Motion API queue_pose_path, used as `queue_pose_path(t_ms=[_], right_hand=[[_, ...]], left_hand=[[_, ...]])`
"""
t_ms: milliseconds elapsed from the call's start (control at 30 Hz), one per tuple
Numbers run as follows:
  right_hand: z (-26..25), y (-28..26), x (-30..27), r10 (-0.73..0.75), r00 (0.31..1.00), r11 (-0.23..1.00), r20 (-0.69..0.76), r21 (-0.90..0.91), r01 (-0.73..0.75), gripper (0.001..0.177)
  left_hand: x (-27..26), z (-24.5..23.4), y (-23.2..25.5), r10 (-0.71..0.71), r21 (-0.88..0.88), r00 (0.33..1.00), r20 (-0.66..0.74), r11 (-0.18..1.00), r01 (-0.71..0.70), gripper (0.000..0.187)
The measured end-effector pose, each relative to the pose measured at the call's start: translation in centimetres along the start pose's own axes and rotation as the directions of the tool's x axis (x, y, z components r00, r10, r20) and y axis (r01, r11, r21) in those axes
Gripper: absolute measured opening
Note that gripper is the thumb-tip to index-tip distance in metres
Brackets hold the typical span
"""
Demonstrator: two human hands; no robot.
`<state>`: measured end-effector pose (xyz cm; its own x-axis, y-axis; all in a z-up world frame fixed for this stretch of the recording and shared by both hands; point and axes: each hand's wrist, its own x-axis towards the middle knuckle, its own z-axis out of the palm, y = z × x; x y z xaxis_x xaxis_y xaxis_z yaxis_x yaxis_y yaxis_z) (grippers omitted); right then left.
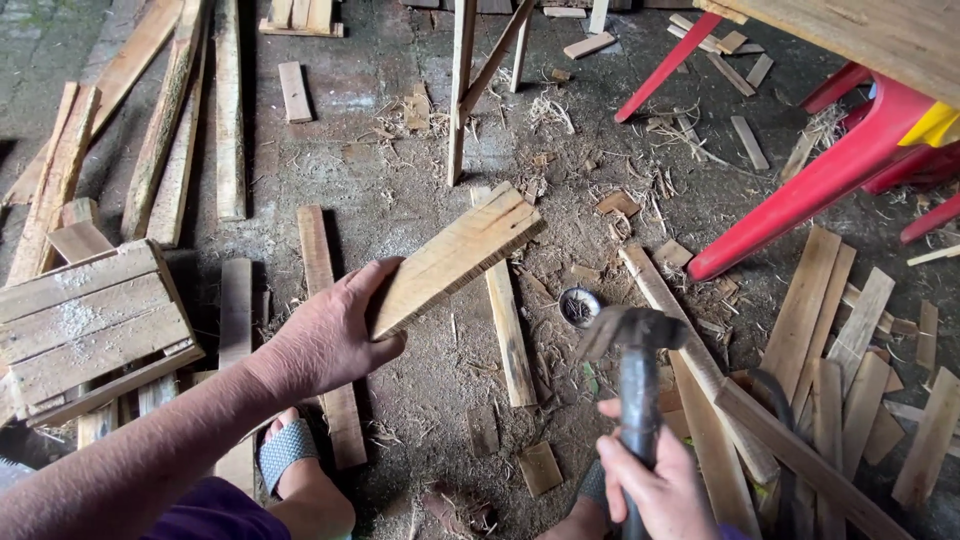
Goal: Hammering nails into wooden planks to join them together in a workshop setting.
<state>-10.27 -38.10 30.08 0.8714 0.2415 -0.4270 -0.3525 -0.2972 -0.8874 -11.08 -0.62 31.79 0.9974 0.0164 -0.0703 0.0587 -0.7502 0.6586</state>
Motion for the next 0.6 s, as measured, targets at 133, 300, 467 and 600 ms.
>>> queue_pose_path(t_ms=[133,300,467,600], right_hand=[[-0.5,-1.7,0.1,-0.149,0.982,0.988,-0.113,-0.065,0.143,0.041],[0.4,-3.7,0.1,-0.126,0.988,0.989,-0.093,-0.089,0.117,0.049],[2.2,-3.6,0.7,-0.170,0.981,0.985,-0.089,0.012,0.172,0.046],[2.8,-2.9,1.2,-0.142,0.988,0.990,-0.060,-0.011,0.142,0.051]], left_hand=[[0.2,0.5,0.3,0.019,-0.045,0.997,0.075,0.999,-0.016,0.086],[0.4,1.3,0.6,0.072,-0.092,0.986,0.153,0.994,-0.059,0.086],[0.4,3.1,-1.0,0.031,0.001,0.986,0.166,0.999,-0.032,0.096],[0.3,2.9,-1.0,0.006,-0.033,0.988,0.155,0.999,-0.001,0.098]])
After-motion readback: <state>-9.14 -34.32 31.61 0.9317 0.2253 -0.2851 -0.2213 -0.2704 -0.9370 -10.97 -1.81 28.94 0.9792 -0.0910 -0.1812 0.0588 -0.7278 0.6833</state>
